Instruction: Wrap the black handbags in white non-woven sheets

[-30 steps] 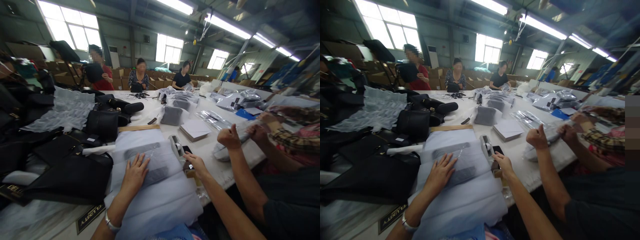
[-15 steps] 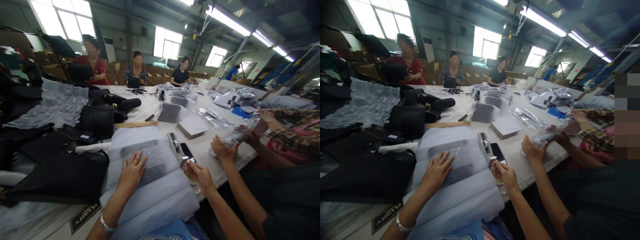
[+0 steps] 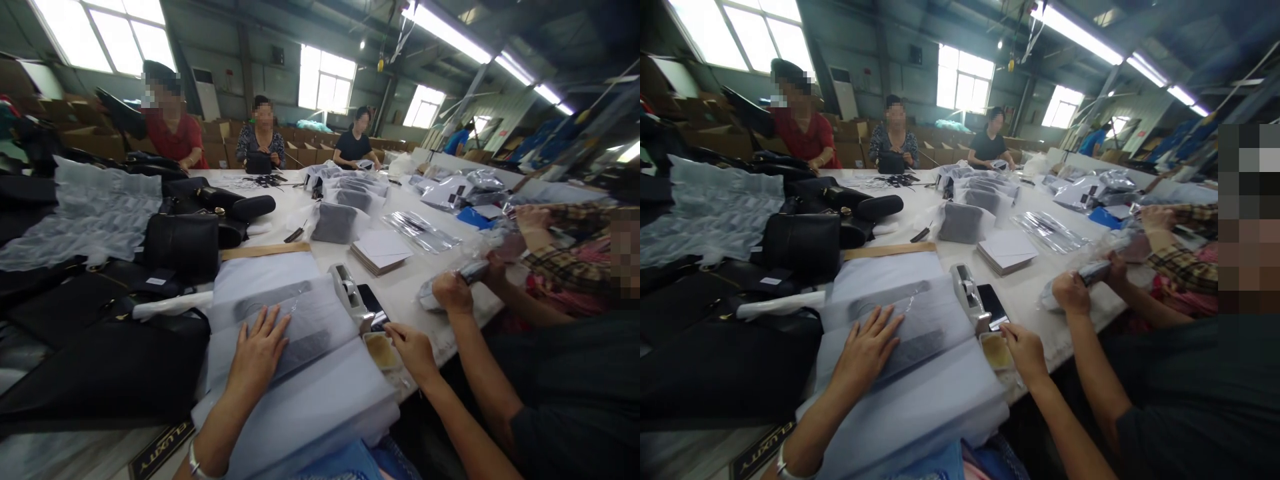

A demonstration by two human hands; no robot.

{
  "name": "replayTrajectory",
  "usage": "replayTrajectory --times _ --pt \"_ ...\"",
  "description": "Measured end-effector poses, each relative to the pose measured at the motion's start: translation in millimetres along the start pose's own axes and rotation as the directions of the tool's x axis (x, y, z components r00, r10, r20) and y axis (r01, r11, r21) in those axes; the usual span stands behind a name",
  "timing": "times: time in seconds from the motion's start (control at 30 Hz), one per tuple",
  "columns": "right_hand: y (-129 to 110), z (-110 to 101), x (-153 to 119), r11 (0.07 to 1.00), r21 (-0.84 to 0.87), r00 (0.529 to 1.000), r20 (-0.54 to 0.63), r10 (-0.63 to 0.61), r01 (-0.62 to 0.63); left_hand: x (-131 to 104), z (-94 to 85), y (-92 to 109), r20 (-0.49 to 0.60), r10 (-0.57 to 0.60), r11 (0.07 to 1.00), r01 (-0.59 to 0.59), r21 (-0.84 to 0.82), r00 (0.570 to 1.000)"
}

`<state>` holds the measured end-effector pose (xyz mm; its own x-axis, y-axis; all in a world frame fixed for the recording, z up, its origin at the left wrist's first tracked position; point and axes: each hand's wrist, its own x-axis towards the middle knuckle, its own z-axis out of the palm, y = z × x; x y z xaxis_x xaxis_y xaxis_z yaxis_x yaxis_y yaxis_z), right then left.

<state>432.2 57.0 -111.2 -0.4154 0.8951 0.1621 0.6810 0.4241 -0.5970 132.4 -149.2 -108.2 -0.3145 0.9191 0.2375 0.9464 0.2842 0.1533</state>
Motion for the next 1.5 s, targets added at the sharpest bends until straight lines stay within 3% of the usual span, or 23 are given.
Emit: replayTrajectory --times 0.1,0.2,0.27,0.37,0.43,0.5,0.6,0.7,0.8,0.87,0.93,1.03,1.13,1.33,1.5 --pt "-2.1 -21.0 -1.4 0.977 -0.138 0.987 0.004 -0.164 0.163 2.2 -0.2 -3.9 -0.017 0.005 0.999 -0.005 -0.041 1.000" --pt "-17.8 -38.3 5.3 0.929 -0.120 0.937 0.077 -0.342 0.349 4.5 -1.5 -9.4 -0.049 -0.022 0.993 0.017 -0.113 0.999" --pt "-35.4 -42.2 12.9 0.869 -0.045 0.865 0.135 -0.483 0.492 5.1 -3.0 -14.2 -0.069 -0.070 0.984 0.058 -0.170 0.995" --pt "-71.5 -35.6 25.5 0.729 0.098 0.704 0.198 -0.682 0.678 4.7 -5.8 -23.7 -0.079 -0.178 0.961 0.156 -0.226 0.981" --pt "-100.1 -26.4 33.5 0.656 0.208 0.617 0.226 -0.754 0.725 4.5 -7.7 -31.5 -0.080 -0.232 0.945 0.205 -0.255 0.969" --pt "-128.7 -15.8 41.6 0.619 0.341 0.561 0.261 -0.786 0.708 4.8 -8.9 -39.4 -0.084 -0.256 0.926 0.219 -0.307 0.963" --pt "-163.5 3.2 53.1 0.610 0.581 0.502 0.361 -0.786 0.539 5.7 -8.1 -49.9 -0.094 -0.268 0.887 0.208 -0.412 0.959" --pt "-185.1 29.1 58.8 0.578 0.811 0.498 0.463 -0.733 0.097 6.1 -4.4 -57.1 -0.102 -0.271 0.846 0.187 -0.500 0.957" --pt "-198.2 56.3 55.2 0.312 0.858 0.538 0.503 -0.677 -0.409 6.3 -0.7 -61.3 -0.110 -0.271 0.815 0.168 -0.554 0.956" --pt "-205.1 70.1 50.5 0.114 0.772 0.561 0.546 -0.622 -0.625 6.7 0.4 -63.2 -0.113 -0.269 0.800 0.157 -0.579 0.956" --pt "-210.6 79.5 47.1 -0.032 0.650 0.551 0.615 -0.564 -0.759 7.3 0.4 -64.4 -0.121 -0.272 0.788 0.148 -0.598 0.955" --pt "-214.6 89.3 46.1 -0.183 0.505 0.521 0.686 -0.508 -0.844 8.1 -0.8 -65.1 -0.144 -0.283 0.775 0.138 -0.616 0.948" --pt "-213.2 100.1 47.0 -0.259 0.440 0.509 0.708 -0.489 -0.860 8.8 -1.7 -64.8 -0.154 -0.284 0.778 0.133 -0.614 0.947" --pt "-204.3 124.4 46.0 -0.276 0.399 0.485 0.734 -0.476 -0.874 10.2 -1.0 -63.6 -0.182 -0.260 0.821 0.117 -0.559 0.948" --pt "-198.1 130.5 45.0 -0.263 0.406 0.483 0.722 -0.495 -0.875 14.9 -11.0 -43.7 -0.294 -0.336 0.818 0.122 -0.563 0.895"
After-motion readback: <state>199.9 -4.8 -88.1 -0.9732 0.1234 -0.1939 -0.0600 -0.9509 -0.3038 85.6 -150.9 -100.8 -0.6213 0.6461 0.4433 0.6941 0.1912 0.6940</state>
